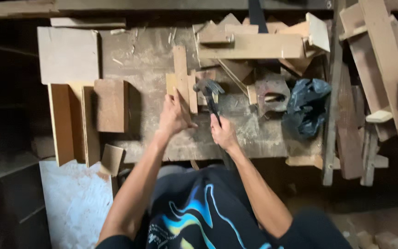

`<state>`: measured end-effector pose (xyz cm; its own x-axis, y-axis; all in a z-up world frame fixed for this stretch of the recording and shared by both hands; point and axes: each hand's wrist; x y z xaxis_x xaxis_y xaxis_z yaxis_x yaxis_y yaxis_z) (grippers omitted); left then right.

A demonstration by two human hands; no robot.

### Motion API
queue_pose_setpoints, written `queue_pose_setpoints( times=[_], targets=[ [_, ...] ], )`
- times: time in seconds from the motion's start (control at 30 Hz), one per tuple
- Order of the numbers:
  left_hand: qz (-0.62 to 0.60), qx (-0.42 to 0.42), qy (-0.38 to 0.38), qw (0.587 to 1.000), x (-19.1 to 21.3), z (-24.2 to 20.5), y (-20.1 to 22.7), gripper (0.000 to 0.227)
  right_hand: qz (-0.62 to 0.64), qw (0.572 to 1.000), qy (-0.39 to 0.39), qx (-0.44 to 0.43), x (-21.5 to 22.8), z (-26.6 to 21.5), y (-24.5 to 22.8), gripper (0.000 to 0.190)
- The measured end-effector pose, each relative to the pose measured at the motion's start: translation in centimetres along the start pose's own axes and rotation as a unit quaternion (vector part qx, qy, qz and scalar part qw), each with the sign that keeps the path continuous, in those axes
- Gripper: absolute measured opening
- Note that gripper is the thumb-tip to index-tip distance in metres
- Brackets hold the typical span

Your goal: The person assembles small wooden pieces on a workbench. They use a hammer to drive nails into the wood and a saw to cut a piece. The person handles the wood pieces and tools directly.

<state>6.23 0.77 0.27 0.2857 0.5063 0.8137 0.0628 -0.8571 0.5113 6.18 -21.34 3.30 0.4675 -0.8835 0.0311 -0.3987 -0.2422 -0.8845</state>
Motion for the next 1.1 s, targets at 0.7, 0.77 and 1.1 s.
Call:
queue_pose_setpoints(
  times=[0.7, 0.77, 1.1],
  targets=[
    [-0.073, 0.039, 0.019, 0.996, 3.4, -3.0, 1.8, 0.127, 0.023, 1.000, 0.015, -0.007, 0.3, -0.5, -1.3, 0.047],
    [-0.087, -0.019, 0.169, 0.982, 2.7, -3.0, 2.7, 0.096, -0.081, 0.994, 0.072, 0.012, 1.1, -1.0, -0.1, 0.045],
    [-0.050, -0.183, 0.021, 0.982, -6.3, 2.6, 8.6, 0.023, -0.098, 0.974, 0.204, 0.019, 3.2, -3.5, 2.7, 0.034]
  ],
)
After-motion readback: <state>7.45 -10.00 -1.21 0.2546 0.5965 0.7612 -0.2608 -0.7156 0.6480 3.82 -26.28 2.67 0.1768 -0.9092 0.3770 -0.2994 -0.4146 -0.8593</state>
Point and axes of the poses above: each hand's wrist, its own z-axis towards the middle knuckle, its own x-axis out of the back of the hand, y = z × x, and after that the axes turned 10 degrees about -y, right-handed
